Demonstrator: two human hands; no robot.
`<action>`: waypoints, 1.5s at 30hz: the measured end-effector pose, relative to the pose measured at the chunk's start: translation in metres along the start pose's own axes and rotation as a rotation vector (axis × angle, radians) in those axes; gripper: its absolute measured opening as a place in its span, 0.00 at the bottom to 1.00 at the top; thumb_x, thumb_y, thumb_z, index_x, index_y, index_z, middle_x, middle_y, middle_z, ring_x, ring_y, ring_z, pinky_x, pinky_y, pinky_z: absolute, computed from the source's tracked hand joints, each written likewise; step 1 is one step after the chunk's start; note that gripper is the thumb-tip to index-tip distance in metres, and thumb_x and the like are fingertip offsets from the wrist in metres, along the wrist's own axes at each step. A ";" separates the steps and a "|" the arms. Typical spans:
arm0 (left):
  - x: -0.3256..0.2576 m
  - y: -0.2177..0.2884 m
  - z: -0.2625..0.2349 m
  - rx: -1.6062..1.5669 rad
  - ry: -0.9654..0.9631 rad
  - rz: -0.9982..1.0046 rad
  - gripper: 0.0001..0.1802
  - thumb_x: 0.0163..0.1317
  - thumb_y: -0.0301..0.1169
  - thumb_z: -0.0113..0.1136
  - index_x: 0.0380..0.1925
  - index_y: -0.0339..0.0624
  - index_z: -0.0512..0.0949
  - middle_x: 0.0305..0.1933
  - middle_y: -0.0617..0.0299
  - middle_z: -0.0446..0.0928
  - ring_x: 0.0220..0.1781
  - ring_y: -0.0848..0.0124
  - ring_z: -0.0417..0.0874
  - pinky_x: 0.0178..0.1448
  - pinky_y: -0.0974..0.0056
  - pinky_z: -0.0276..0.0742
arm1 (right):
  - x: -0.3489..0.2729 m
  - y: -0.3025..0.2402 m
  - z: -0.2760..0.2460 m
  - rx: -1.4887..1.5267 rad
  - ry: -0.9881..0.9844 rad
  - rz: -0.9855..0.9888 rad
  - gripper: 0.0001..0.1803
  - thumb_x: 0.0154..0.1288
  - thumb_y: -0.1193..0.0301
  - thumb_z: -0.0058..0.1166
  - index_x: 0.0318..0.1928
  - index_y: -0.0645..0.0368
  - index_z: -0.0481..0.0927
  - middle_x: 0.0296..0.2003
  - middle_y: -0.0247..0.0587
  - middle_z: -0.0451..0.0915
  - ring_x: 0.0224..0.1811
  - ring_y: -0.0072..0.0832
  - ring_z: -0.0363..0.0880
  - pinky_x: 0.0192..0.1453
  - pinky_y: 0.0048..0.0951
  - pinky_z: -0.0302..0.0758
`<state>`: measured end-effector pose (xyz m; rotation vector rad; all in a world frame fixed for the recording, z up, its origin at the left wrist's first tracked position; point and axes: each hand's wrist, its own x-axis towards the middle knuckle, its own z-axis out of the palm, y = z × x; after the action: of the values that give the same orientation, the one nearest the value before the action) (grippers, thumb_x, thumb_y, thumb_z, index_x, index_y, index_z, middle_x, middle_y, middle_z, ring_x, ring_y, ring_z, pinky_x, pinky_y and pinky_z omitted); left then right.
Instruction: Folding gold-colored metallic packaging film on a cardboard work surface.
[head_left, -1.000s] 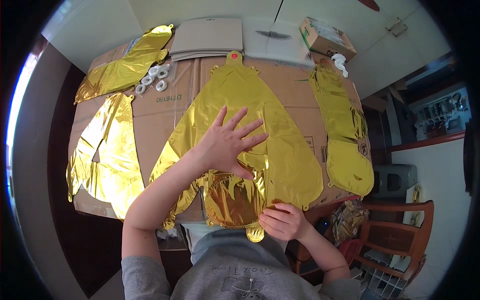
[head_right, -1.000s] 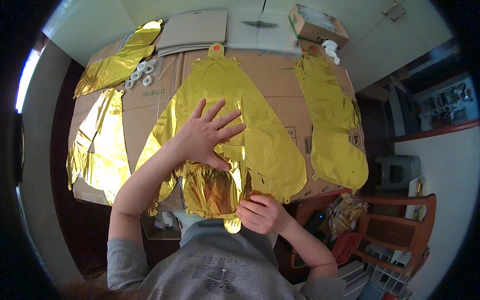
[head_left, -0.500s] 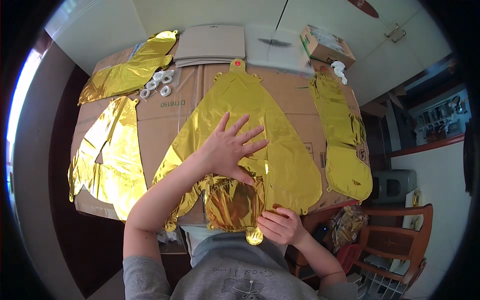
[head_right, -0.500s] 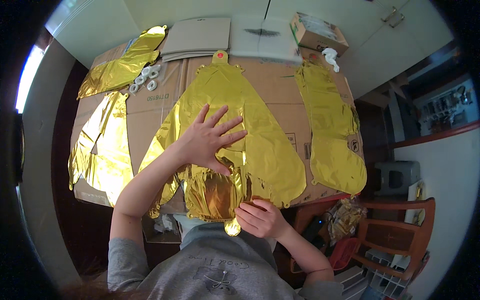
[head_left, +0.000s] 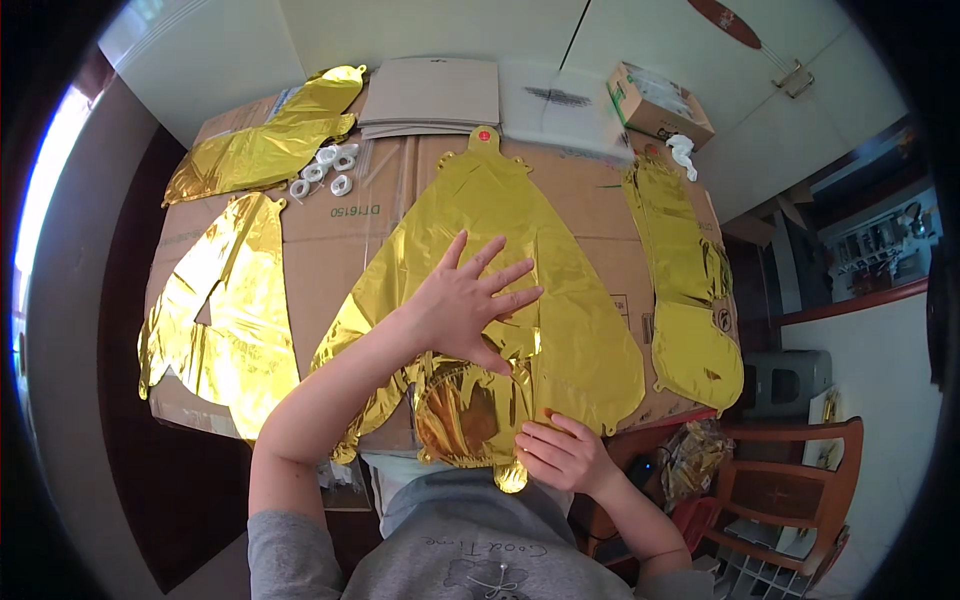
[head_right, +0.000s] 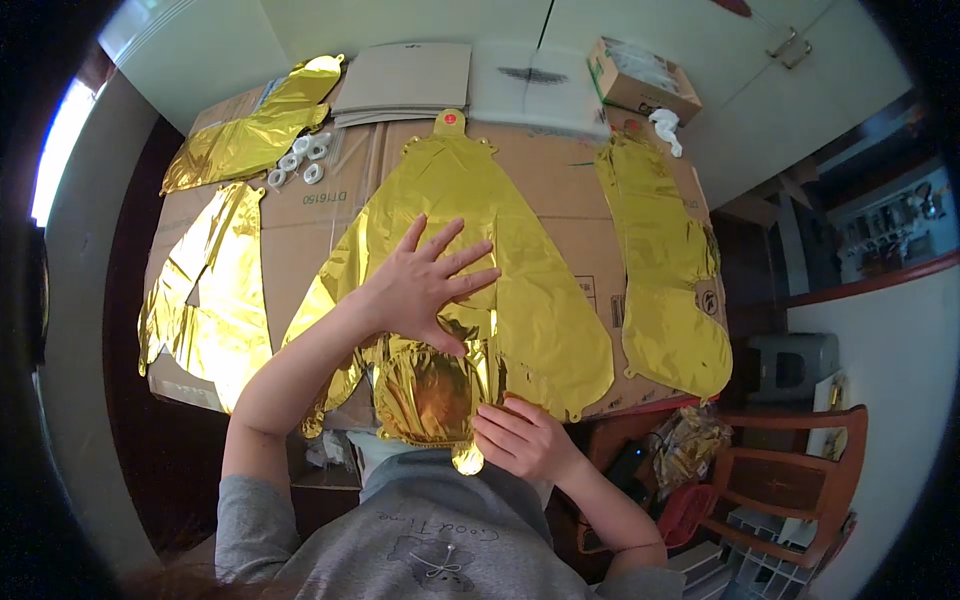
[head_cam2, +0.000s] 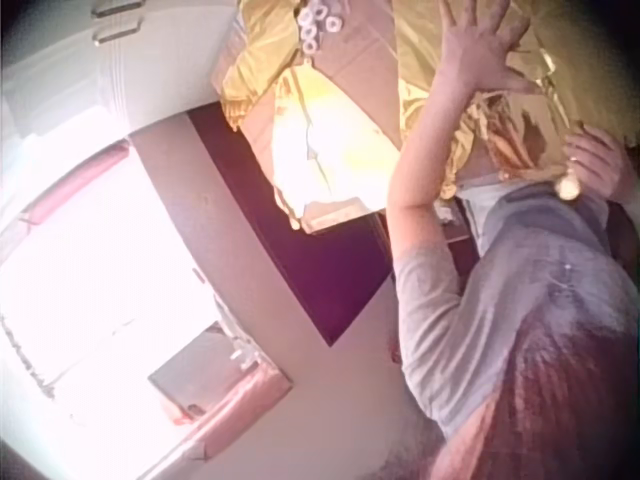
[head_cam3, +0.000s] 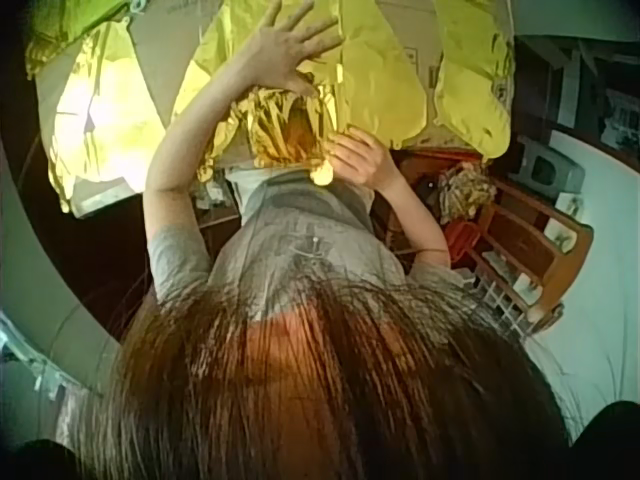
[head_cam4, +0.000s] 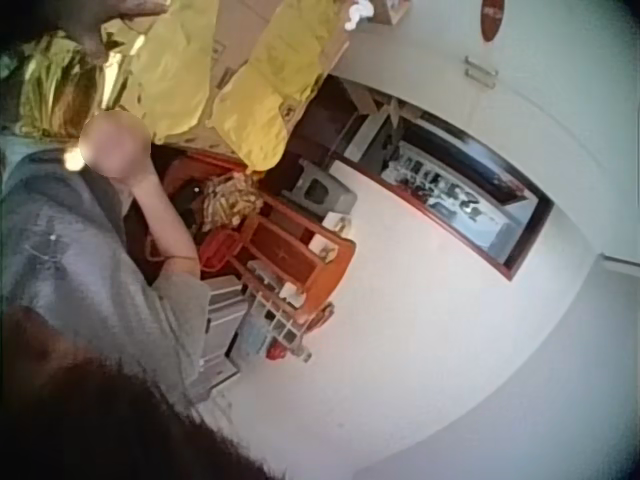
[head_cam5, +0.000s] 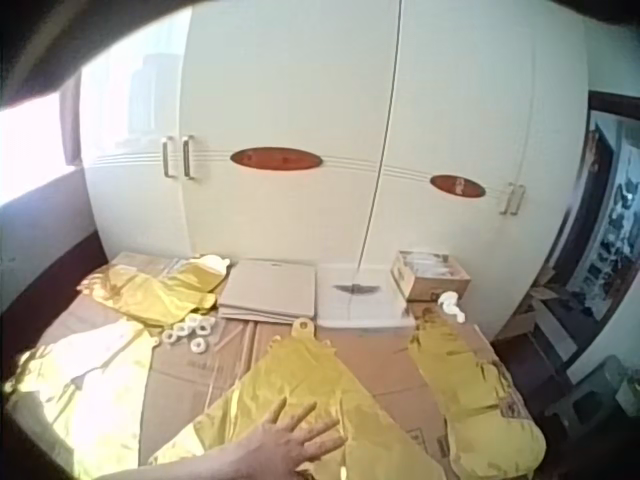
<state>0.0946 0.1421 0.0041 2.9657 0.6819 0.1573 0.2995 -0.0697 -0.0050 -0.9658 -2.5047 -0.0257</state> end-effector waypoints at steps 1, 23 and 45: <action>0.000 0.000 0.000 0.001 -0.002 -0.001 0.58 0.41 0.76 0.58 0.72 0.65 0.60 0.78 0.63 0.55 0.79 0.45 0.49 0.75 0.30 0.42 | 0.000 0.000 0.000 0.002 -0.001 0.003 0.06 0.60 0.71 0.59 0.39 0.45 0.83 0.46 0.25 0.83 0.54 0.23 0.81 0.65 0.37 0.71; -0.001 0.000 0.002 -0.008 0.004 -0.002 0.57 0.41 0.76 0.59 0.72 0.66 0.60 0.78 0.63 0.55 0.79 0.46 0.48 0.76 0.30 0.41 | 0.034 0.026 -0.010 0.212 -0.104 0.354 0.21 0.55 0.59 0.66 0.45 0.57 0.79 0.51 0.35 0.80 0.59 0.30 0.77 0.68 0.42 0.67; 0.001 0.001 0.001 0.012 -0.014 -0.003 0.58 0.42 0.76 0.57 0.73 0.65 0.59 0.78 0.62 0.54 0.79 0.45 0.48 0.76 0.30 0.41 | 0.025 0.025 -0.023 0.023 -0.526 0.438 0.61 0.40 0.45 0.73 0.74 0.51 0.57 0.75 0.43 0.52 0.78 0.51 0.42 0.75 0.67 0.43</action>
<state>0.0958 0.1413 0.0032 2.9738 0.6878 0.1328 0.3085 -0.0394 0.0222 -1.6657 -2.6619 0.4447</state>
